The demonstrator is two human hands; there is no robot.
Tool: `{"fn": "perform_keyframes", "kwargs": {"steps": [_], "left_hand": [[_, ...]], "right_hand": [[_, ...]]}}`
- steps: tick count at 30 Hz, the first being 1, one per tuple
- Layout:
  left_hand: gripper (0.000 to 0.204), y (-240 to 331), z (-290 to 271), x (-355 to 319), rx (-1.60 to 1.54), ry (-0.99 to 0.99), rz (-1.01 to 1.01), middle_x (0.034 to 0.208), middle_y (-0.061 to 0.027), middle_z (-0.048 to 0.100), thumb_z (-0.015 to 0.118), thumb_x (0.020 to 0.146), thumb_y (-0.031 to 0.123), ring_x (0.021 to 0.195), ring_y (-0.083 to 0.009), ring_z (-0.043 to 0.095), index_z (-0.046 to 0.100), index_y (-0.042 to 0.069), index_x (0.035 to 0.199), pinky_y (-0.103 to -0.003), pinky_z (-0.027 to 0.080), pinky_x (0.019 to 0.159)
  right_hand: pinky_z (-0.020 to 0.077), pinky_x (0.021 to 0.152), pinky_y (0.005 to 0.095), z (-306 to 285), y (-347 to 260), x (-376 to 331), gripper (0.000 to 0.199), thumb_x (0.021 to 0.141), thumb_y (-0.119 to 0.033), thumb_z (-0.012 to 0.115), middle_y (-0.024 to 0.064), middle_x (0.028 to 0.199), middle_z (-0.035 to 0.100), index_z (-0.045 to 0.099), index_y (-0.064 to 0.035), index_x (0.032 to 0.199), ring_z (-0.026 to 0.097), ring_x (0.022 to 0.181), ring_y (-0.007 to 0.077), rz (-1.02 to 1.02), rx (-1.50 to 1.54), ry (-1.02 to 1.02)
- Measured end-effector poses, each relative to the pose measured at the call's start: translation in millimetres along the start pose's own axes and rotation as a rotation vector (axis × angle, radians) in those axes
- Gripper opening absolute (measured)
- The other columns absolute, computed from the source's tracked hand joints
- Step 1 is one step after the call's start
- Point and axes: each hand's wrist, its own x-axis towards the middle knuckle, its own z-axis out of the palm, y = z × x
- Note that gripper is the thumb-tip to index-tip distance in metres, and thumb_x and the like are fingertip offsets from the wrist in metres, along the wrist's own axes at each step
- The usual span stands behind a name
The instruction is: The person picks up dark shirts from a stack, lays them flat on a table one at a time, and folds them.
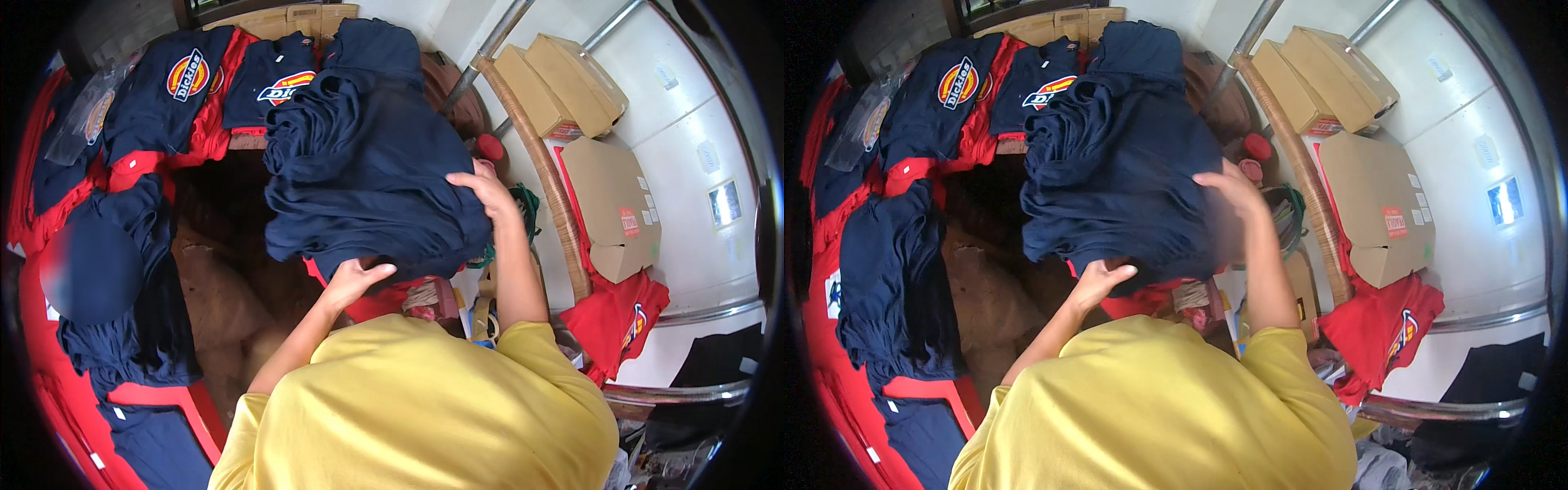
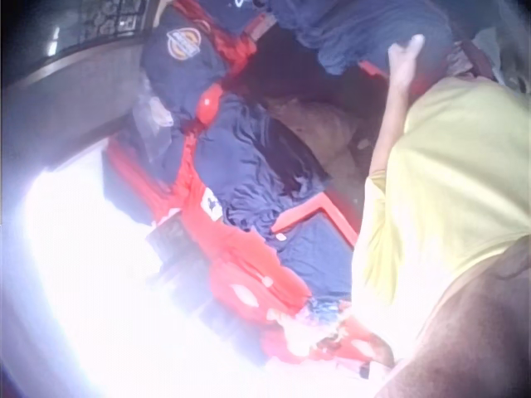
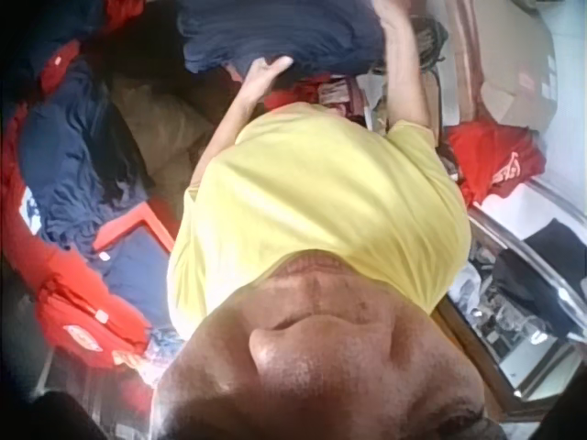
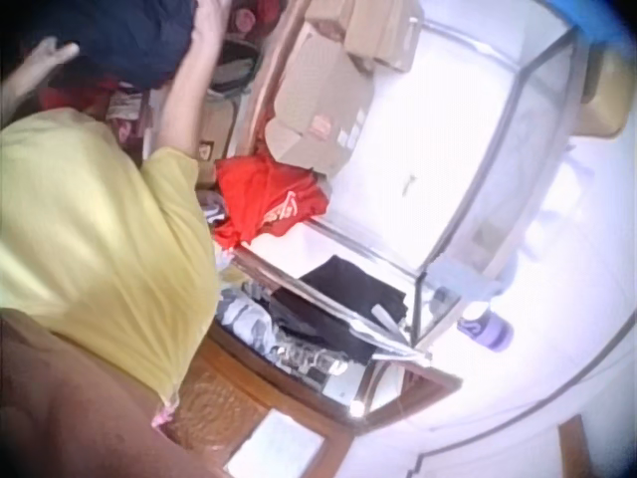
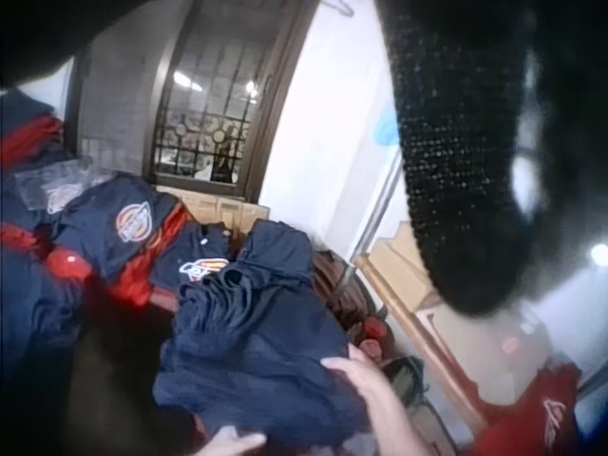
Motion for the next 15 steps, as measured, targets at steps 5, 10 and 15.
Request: {"fn": "perform_keyframes", "kwargs": {"steps": [5,10,15], "left_hand": [[0.066,-20,0,-31,-0.593,0.169,0.113,0.136,-0.0085,0.049,0.062,0.089,0.046,0.128,-0.0244,0.044,0.04,0.005,0.136,-0.045,0.034,0.106],[0.088,-26,-22,-92,-0.45,-0.01,-0.205,0.138,-0.0109,0.049,0.039,0.085,0.074,0.13,-0.029,0.044,0.037,0.007,0.142,-0.049,0.032,0.107],[0.099,66,35,-86,-1.102,0.153,0.166,0.138,-0.0146,0.05,0.033,0.079,0.084,0.127,-0.0362,0.045,0.039,0.008,0.142,-0.051,0.03,0.11]], "right_hand": [[0.0436,0.095,0.0302,136,-17,-32,0.047,0.08,-0.011,0.068,0.0098,0.113,0.06,0.051,0.0031,0.122,0.056,0.104,0.0166,-0.336,0.277,0.191],[0.0397,0.097,0.0309,182,0,-41,0.045,0.086,-0.01,0.066,0.0128,0.116,0.054,0.044,0.0051,0.123,0.051,0.108,0.0172,-0.52,0.395,0.096],[0.0392,0.098,0.0353,187,22,-64,0.049,0.086,-0.013,0.067,0.0192,0.116,0.054,0.041,0.0062,0.123,0.052,0.109,0.0246,-0.58,0.128,0.17]]}}
